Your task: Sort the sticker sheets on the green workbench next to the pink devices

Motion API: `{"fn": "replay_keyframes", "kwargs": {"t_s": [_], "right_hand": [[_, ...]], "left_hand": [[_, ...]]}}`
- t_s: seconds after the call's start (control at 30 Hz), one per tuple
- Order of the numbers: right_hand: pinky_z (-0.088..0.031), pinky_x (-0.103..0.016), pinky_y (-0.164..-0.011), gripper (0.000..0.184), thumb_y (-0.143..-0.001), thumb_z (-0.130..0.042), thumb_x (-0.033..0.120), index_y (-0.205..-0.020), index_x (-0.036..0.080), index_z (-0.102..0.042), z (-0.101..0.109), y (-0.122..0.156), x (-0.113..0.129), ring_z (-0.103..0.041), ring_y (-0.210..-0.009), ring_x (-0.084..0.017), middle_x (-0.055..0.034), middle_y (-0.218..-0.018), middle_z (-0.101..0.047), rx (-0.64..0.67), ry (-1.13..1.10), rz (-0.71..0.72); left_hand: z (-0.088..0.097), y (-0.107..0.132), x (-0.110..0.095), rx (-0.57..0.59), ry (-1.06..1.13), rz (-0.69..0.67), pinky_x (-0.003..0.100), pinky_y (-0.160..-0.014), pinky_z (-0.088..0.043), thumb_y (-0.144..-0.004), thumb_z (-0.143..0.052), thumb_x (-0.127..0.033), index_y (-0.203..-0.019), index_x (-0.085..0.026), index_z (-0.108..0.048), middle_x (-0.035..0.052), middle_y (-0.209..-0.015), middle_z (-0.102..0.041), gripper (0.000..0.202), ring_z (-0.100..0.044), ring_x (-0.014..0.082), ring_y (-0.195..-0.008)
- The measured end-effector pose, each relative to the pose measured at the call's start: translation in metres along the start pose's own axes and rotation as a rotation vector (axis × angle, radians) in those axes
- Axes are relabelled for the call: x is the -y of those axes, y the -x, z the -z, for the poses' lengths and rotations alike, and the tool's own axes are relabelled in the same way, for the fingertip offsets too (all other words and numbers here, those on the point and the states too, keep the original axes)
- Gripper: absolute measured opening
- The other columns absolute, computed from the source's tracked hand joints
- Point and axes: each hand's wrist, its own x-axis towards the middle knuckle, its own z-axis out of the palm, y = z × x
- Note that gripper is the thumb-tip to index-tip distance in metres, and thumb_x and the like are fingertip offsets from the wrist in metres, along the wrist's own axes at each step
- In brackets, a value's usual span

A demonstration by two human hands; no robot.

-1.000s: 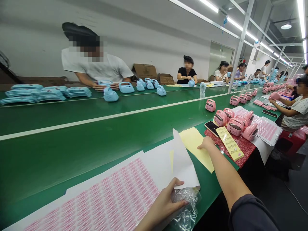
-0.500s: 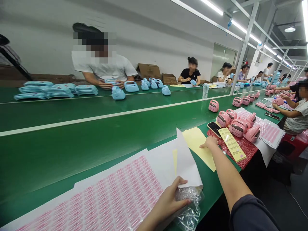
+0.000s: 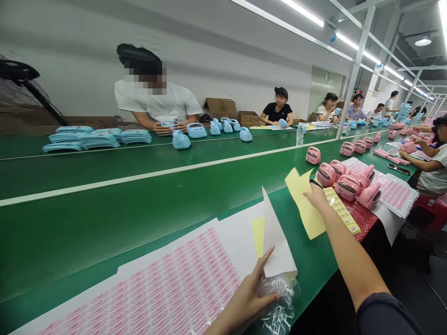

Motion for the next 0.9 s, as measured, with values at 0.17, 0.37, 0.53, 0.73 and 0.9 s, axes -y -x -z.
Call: {"fn": "replay_keyframes", "kwargs": {"t_s": [0.17, 0.37, 0.53, 0.73, 0.9], "right_hand": [[-0.049, -0.031, -0.071, 0.041, -0.075, -0.054, 0.04, -0.111, 0.021, -0.044, 0.031, 0.04, 0.034, -0.061, -0.087, -0.02, -0.0054, -0.106, -0.06, 0.163, -0.537, 0.301], [-0.047, -0.025, -0.074, 0.032, -0.076, -0.053, 0.025, -0.107, 0.022, -0.044, -0.033, 0.058, 0.023, -0.058, -0.091, -0.015, -0.0014, -0.105, -0.06, 0.318, -0.24, 0.205], [-0.039, -0.036, -0.086, 0.034, -0.068, -0.06, 0.018, -0.101, 0.012, -0.053, -0.089, 0.063, -0.013, -0.052, -0.1, -0.025, -0.012, -0.105, -0.056, 0.264, 0.014, 0.075], [-0.03, -0.037, -0.094, 0.038, -0.065, -0.066, 0.024, -0.101, 0.015, -0.056, -0.079, 0.062, -0.032, -0.036, -0.116, -0.029, -0.0136, -0.117, -0.045, 0.129, 0.095, 0.029], [-0.042, -0.029, -0.067, 0.036, -0.076, -0.055, 0.041, -0.095, 0.011, -0.055, -0.054, 0.032, -0.049, -0.056, -0.085, -0.022, -0.0127, -0.094, -0.057, 0.16, -0.007, -0.172]], "left_hand": [[-0.002, -0.003, 0.016, -0.1, 0.163, -0.016, 0.038, -0.099, -0.029, -0.061, -0.067, -0.041, -0.138, -0.014, 0.011, 0.0125, -0.116, -0.054, 0.112, -0.048, 0.026, -0.112], [0.023, -0.004, 0.024, -0.175, 0.555, -0.076, 0.032, -0.072, -0.049, -0.054, -0.069, -0.055, -0.104, -0.018, -0.051, 0.0047, -0.081, -0.066, 0.064, -0.063, 0.023, -0.077], [0.028, -0.01, 0.018, -0.688, 0.582, -0.052, 0.032, -0.066, -0.05, -0.057, -0.07, -0.048, -0.097, -0.022, -0.054, 0.0029, -0.09, -0.062, 0.05, -0.061, 0.0208, -0.077], [0.004, -0.051, 0.005, -0.745, -0.377, -0.228, 0.039, -0.081, -0.043, -0.066, -0.065, -0.032, -0.094, -0.019, -0.064, 0.0066, -0.085, -0.056, 0.031, -0.054, 0.0233, -0.086], [-0.012, -0.067, 0.005, -0.573, -0.554, -0.179, 0.041, -0.071, -0.042, -0.062, -0.066, -0.022, -0.085, -0.018, -0.067, 0.0066, -0.074, -0.056, 0.023, -0.053, 0.0254, -0.076]]}}
